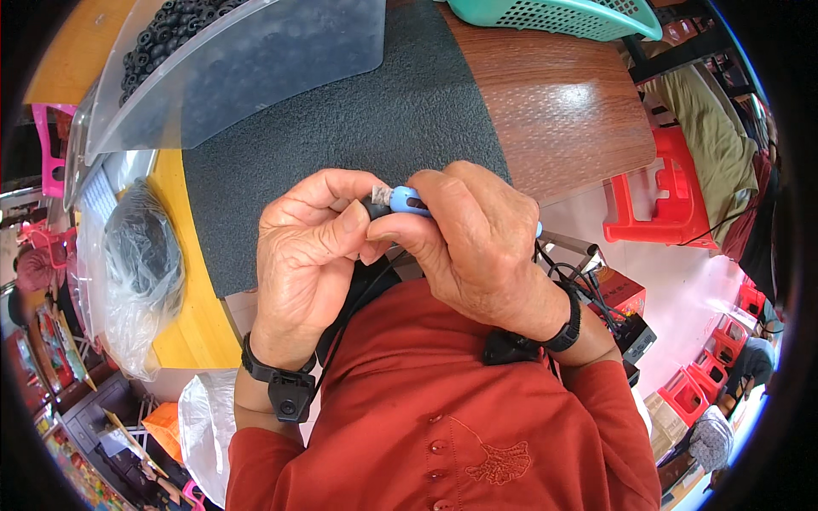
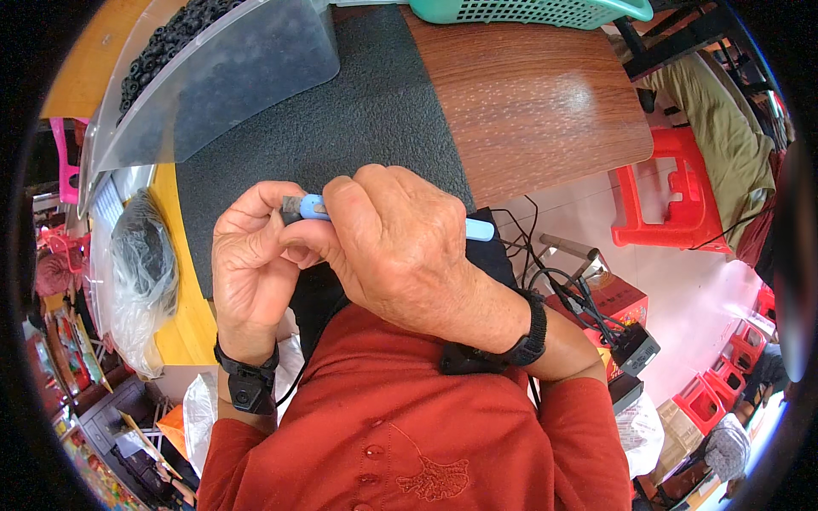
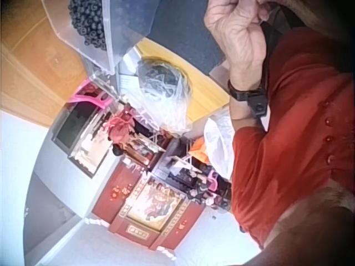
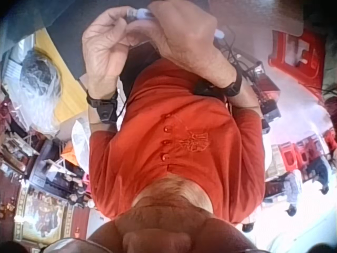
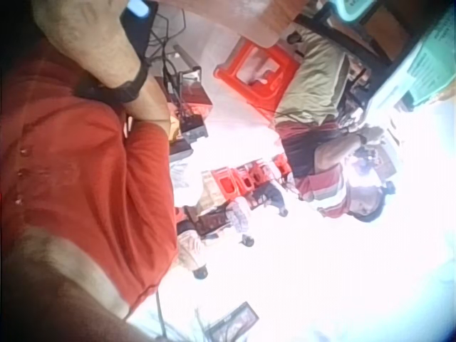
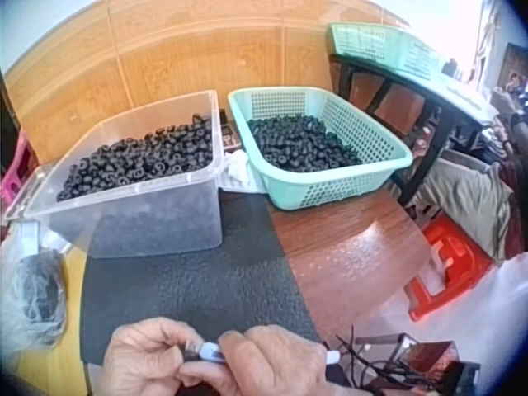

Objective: Trimming excess rubber material from shoe components using a utility knife.

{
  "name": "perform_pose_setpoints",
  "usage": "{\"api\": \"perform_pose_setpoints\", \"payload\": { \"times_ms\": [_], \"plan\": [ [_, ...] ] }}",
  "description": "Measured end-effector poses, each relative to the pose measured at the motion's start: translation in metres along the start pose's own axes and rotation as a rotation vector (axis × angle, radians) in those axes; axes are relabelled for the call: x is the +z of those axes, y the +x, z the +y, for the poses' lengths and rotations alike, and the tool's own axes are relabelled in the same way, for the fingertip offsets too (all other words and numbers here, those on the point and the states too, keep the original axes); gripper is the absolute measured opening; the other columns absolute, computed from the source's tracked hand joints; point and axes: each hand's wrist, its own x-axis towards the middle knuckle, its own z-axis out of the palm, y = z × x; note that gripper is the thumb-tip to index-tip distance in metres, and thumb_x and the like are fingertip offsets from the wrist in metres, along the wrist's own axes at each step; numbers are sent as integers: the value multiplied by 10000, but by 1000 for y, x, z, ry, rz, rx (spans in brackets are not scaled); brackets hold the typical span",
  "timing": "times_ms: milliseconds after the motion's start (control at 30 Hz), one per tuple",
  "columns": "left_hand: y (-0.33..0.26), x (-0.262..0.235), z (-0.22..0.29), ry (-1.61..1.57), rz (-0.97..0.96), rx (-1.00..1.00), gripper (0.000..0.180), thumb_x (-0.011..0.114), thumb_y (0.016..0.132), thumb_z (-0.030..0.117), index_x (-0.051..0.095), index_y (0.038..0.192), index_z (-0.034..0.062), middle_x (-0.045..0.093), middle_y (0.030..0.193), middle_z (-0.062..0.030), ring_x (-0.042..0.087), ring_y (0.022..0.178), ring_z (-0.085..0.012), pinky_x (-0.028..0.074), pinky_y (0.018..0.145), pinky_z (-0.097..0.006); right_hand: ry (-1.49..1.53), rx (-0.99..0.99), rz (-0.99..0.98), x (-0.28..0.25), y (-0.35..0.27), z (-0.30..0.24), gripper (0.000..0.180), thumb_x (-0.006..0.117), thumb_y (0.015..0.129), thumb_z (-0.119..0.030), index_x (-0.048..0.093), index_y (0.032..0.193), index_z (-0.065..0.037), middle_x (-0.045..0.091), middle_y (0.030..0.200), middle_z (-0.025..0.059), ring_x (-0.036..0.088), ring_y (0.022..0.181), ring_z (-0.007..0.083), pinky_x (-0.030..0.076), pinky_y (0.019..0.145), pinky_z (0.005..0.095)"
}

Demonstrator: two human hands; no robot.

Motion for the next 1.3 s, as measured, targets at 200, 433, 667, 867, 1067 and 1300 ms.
{"api": "perform_pose_setpoints", "payload": {
  "times_ms": [200, 433, 667, 867, 1067, 1300],
  "plan": [
    [0, 0, -5, -13, 12, 20, 256, 682, 852, 108, 616, 1029, -66, 644, 899, -108, 546, 700, -124, 442, 630, -240, -37, -39, 2, 0, -1, 2, 261, 734, 754, -201, 526, 741, -44, 433, 606, 61, 497, 508, 212, 399, 439, 321],
    [0, 3, -6, -37, 41, 11, 264, 685, 851, 111, 612, 1036, -64, 641, 896, -103, 541, 693, -124, 444, 630, -246, 17, 4, -11, 1, -3, 0, 262, 744, 756, -195, 530, 740, -45, 459, 609, 72, 509, 500, 221, 406, 429, 331],
    [1, 8, -11, -20, 38, 73, 248, 673, 858, 77, 602, 1060, -48, 645, 929, -100, 575, 745, -130, 483, 665, -247, 128, 129, 10, 0, -7, 6, 286, 767, 753, -207, 573, 828, -12, 534, 653, 97, 551, 535, 250, 424, 451, 337],
    [0, 9, -15, 20, 64, 120, 239, 674, 850, 44, 608, 1067, -33, 653, 959, -104, 616, 814, -138, 515, 677, -247, 159, 136, 56, 2, -10, 5, 272, 767, 745, -194, 577, 832, -19, 518, 643, 90, 537, 525, 245, 416, 448, 340],
    [0, 10, -16, 56, 100, 167, 251, 682, 833, 21, 612, 1065, -41, 656, 941, -103, 621, 785, -135, 531, 665, -245, 128, 152, 26, 2, -11, 4, 258, 757, 745, -198, 571, 814, -33, 484, 622, 80, 521, 516, 246, 406, 446, 344],
    [9, 8, -16, 120, 104, 194, 248, 689, 826, 24, 619, 1052, -50, 658, 915, -99, 611, 757, -128, 517, 667, -235, 43, 98, -9, 1, -7, 9, 209, 717, 783, -174, 565, 805, -32, 470, 637, 88, 509, 522, 246, 396, 448, 350]
  ]
}}
